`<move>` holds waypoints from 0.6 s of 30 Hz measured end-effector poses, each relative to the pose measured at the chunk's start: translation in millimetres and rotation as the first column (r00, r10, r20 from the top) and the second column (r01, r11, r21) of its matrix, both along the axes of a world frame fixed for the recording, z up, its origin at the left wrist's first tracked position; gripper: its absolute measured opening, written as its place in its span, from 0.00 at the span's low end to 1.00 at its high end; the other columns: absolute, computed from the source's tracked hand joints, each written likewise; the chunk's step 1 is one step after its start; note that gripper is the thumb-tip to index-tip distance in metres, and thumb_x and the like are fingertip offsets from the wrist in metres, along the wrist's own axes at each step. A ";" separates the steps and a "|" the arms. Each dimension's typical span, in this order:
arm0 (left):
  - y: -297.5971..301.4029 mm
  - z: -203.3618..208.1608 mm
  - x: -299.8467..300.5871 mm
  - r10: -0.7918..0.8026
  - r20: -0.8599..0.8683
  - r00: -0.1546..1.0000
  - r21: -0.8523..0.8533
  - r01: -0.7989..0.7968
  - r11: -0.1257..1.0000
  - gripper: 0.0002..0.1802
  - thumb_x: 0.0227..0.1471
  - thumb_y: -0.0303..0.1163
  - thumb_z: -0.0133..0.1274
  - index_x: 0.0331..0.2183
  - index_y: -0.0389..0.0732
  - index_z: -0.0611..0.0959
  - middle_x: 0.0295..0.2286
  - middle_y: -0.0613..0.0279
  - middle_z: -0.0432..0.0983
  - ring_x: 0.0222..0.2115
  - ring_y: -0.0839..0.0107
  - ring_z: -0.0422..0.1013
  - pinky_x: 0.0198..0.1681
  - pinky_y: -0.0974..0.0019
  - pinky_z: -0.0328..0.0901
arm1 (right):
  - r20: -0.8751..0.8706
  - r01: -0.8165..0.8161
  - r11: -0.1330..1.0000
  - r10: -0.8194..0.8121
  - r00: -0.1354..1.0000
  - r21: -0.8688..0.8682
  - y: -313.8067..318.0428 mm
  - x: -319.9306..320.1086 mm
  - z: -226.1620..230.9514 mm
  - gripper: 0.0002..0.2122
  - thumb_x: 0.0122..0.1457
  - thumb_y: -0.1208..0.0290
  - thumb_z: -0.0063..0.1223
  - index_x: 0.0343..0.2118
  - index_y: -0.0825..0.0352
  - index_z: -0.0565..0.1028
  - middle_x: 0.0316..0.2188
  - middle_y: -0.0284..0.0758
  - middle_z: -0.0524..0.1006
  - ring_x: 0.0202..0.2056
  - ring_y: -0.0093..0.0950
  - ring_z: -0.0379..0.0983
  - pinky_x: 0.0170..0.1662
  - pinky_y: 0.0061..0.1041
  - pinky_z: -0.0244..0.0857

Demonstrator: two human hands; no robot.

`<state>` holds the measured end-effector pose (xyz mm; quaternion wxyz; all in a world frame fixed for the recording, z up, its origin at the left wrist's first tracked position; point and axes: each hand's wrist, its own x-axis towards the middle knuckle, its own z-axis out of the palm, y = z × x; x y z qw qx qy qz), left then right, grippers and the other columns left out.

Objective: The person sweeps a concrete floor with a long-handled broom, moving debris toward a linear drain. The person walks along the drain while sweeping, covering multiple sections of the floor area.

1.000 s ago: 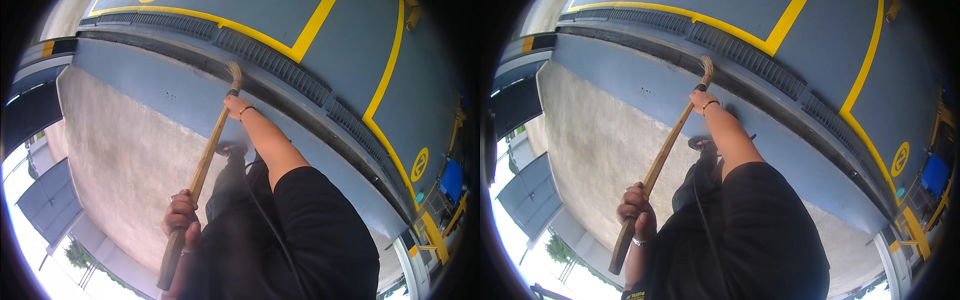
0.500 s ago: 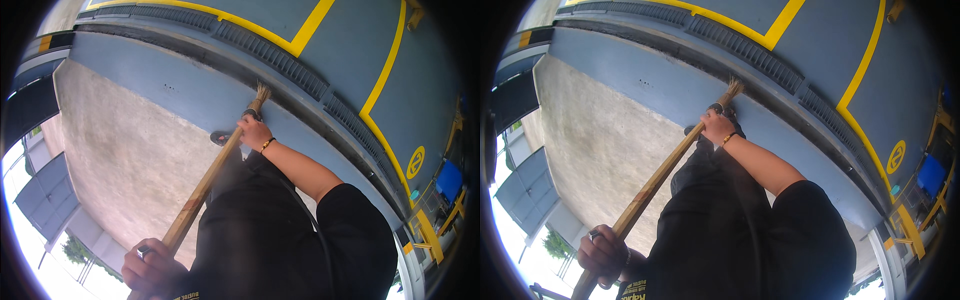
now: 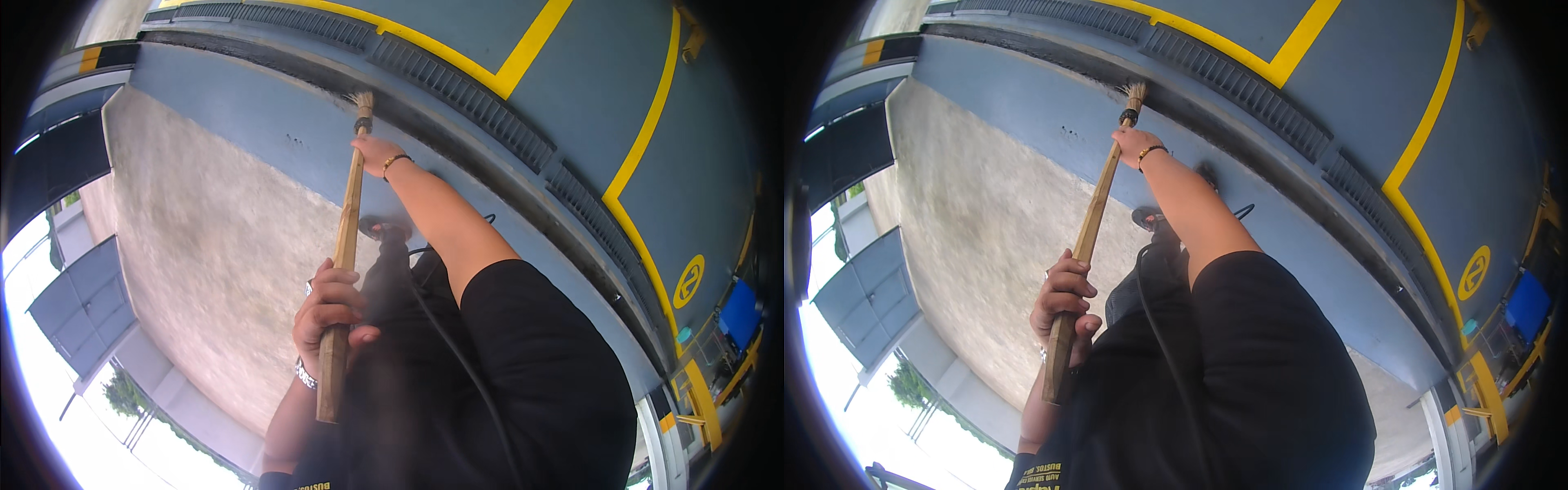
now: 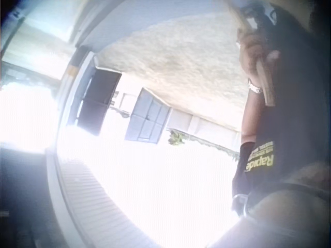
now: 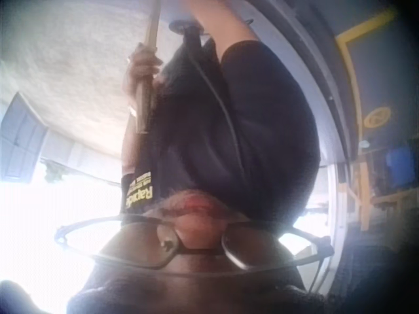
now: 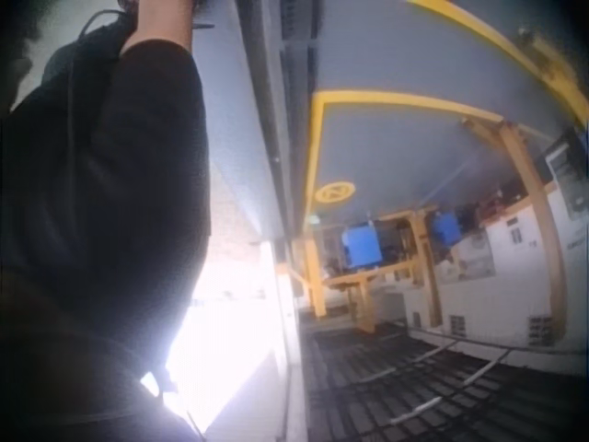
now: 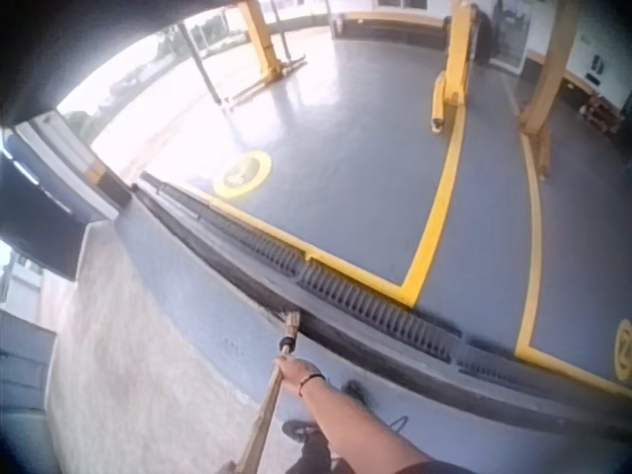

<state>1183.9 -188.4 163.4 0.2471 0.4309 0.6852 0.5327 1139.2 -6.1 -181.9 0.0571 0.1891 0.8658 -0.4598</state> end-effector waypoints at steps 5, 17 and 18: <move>-9.1 11.1 -5.7 0.107 0.216 0.971 -0.008 -0.107 0.994 0.14 0.52 0.28 0.60 0.34 0.48 0.70 0.24 0.65 0.71 0.35 0.64 0.72 0.61 0.37 0.57 | 0.219 0.048 0.993 -0.072 0.973 0.110 -5.0 85.4 -1.1 0.09 0.58 0.64 0.51 0.37 0.63 0.73 0.40 0.48 0.77 0.41 0.48 0.77 0.43 0.45 0.72; 6.1 37.4 -20.6 0.014 0.545 0.838 0.108 -0.086 0.990 0.12 0.49 0.26 0.59 0.28 0.47 0.70 0.21 0.67 0.67 0.28 0.68 0.66 0.48 0.49 0.65 | 0.298 0.131 0.956 -0.210 0.931 0.262 -22.1 222.2 63.4 0.11 0.55 0.63 0.56 0.35 0.64 0.73 0.32 0.48 0.76 0.33 0.48 0.77 0.37 0.44 0.73; 4.7 47.6 -22.4 0.049 0.579 0.814 0.126 -0.148 0.981 0.12 0.50 0.27 0.59 0.28 0.47 0.70 0.21 0.67 0.67 0.28 0.68 0.66 0.47 0.51 0.65 | 0.303 0.089 0.964 -0.165 0.939 0.250 -22.4 222.8 76.7 0.11 0.54 0.64 0.57 0.36 0.65 0.73 0.33 0.47 0.76 0.34 0.46 0.78 0.38 0.43 0.74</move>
